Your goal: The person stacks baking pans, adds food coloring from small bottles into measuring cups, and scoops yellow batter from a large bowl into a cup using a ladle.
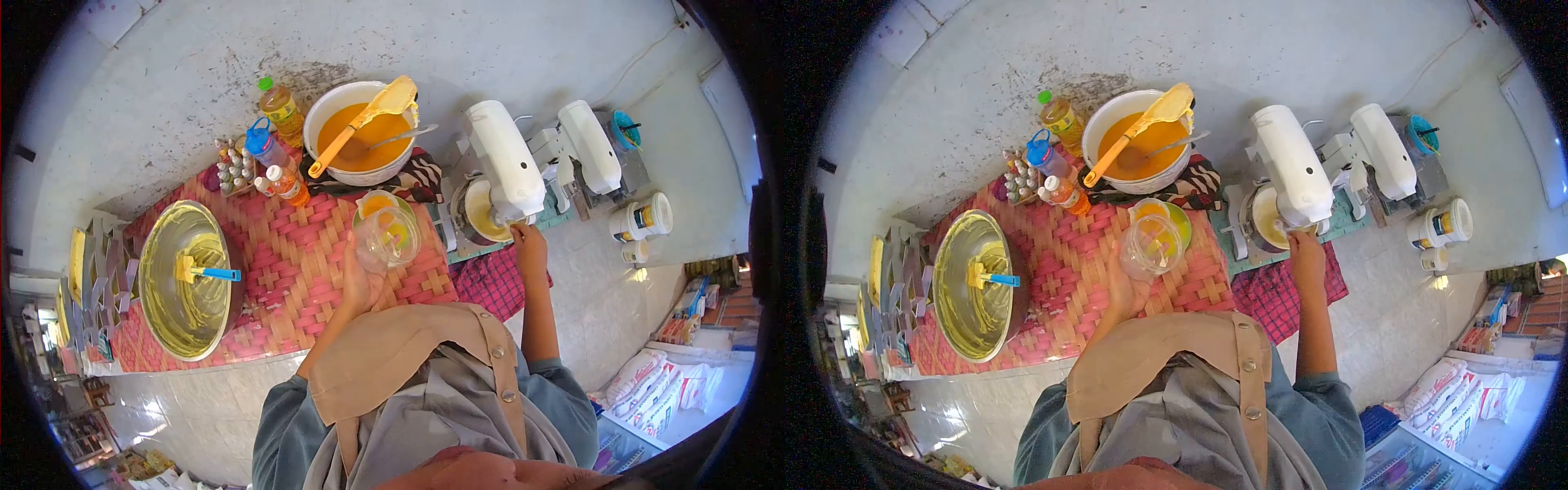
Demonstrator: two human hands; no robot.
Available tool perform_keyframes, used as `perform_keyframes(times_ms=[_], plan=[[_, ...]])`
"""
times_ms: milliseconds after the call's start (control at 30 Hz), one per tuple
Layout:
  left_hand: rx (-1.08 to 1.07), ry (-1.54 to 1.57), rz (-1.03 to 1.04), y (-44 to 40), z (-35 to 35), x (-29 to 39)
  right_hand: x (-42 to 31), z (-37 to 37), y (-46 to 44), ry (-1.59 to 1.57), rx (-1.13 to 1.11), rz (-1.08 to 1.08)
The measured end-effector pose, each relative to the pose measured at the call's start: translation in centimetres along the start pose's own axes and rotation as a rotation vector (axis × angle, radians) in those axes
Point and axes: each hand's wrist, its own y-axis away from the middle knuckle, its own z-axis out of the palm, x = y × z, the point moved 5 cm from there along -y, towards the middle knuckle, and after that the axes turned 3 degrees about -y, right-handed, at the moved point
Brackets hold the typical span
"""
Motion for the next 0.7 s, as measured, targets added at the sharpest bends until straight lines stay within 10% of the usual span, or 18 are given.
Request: perform_keyframes(times_ms=[200,567,700], plan=[[-0.016,0.003,-0.041,1.6,-0.3,0.7,-14.1,-3.2,1.8,-0.567,-0.144,-0.158],[-0.02,0.002,-0.121,6.3,-6.6,5.6,-31.0,2.2,5.7,-0.192,-0.457,-0.872],[0.102,-0.012,-0.128,8.9,-10.6,9.3,-36.9,8.4,7.8,-0.275,-0.989,-0.956]])
